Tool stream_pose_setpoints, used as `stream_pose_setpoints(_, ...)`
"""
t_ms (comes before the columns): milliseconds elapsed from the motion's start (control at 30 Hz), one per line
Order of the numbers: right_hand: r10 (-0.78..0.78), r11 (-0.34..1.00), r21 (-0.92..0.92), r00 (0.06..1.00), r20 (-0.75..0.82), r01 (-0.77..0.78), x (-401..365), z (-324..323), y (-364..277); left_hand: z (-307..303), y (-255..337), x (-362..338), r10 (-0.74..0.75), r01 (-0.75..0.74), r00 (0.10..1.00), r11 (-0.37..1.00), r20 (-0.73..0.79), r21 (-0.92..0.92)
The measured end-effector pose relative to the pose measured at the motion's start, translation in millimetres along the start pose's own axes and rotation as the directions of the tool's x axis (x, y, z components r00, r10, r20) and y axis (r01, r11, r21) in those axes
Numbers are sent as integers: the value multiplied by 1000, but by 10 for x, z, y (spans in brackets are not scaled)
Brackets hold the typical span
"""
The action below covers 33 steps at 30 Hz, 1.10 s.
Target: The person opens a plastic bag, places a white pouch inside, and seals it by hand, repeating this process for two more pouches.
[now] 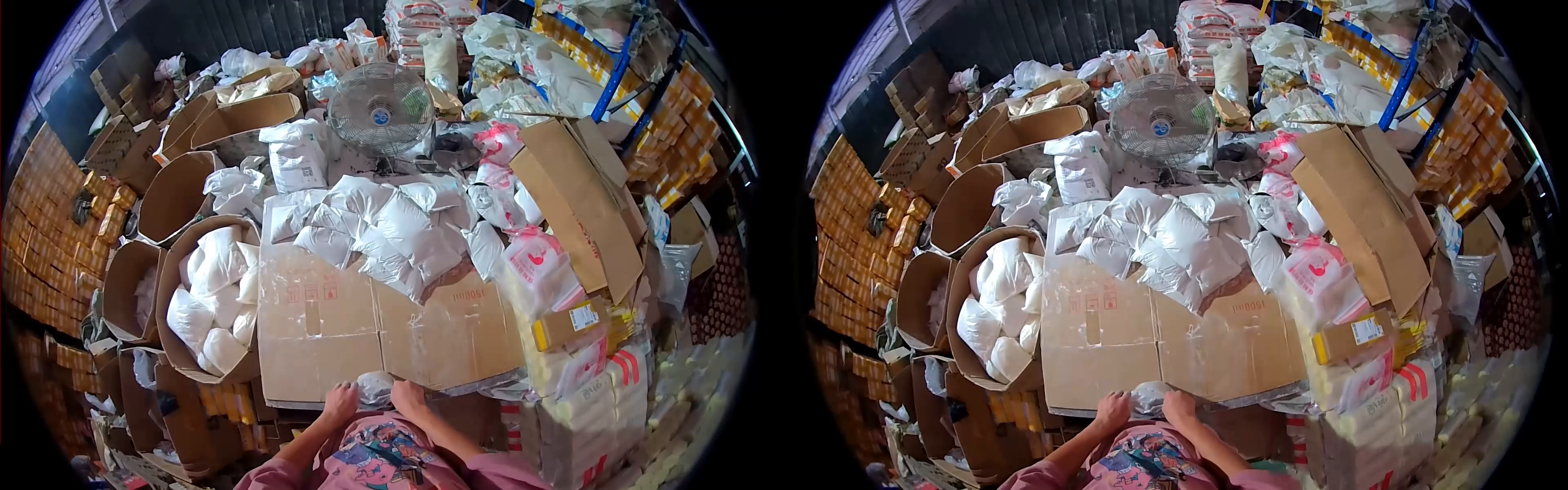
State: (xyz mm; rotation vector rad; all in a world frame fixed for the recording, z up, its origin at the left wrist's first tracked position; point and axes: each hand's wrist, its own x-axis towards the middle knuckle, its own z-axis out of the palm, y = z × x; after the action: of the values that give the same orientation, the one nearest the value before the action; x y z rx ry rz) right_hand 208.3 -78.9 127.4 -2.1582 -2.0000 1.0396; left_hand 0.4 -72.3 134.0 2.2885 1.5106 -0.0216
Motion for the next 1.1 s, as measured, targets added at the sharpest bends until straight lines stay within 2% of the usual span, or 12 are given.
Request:
stream_pose_setpoints(200, 19, 999, 47, 1000, -17, -18, 20, 26, 8, 54, -131, -138, -87, 88, 996, 984, 10, -155)
stream_pose_setpoints(267, 10, 998, 66, 1000, -26, -8, 20, 79, 39, 35, -140, -140, -235, 228, 972, 928, 11, -296)
stream_pose_setpoints(333, -8, 997, 76, 999, -45, 11, 37, 65, 47, -12, -146, -117, -376, 351, 926, 832, 28, -430)
stream_pose_setpoints(433, -23, 994, 109, 998, -60, 29, 22, 36, 51, -37, -218, -50, -529, 522, 809, 446, 257, -727)
stream_pose_setpoints(567, -12, 988, 150, 997, -77, 23, 83, 71, 99, -224, -242, -15, -545, 465, 815, 409, 199, -785)
stream_pose_setpoints(667, -9, 985, 172, 998, -67, 21, 112, 79, 109, -279, -207, 8, -301, 177, 908, 906, -292, -385)
stream_pose_setpoints(733, -8, 987, 159, 998, -57, 17, 132, 96, 111, -160, -278, 22, -455, 419, 887, 722, 78, -551)
stream_pose_setpoints(800, 0, 983, 180, 995, -99, 18, 177, 164, 186, -161, -229, 14, -459, 473, 871, 690, 174, -548)
stream_pose_setpoints(900, -26, 969, 237, 981, -190, 72, 180, 246, 217, -219, -40, 37, -477, 485, 871, 798, 116, -358)
stream_pose_setpoints(1000, 8, 950, 310, 988, -157, 41, 134, 260, 230, -484, 211, 70, -347, 379, 925, 876, 157, -297)
stream_pose_setpoints(1033, 8, 953, 299, 987, -162, 41, 118, 296, 252, -316, 152, 58, -299, 335, 942, 873, 155, -355)
stream_pose_setpoints(1100, 22, 951, 307, 991, -132, 20, 105, 412, 314, -238, 149, -36, -247, 255, 967, 906, 67, -337)
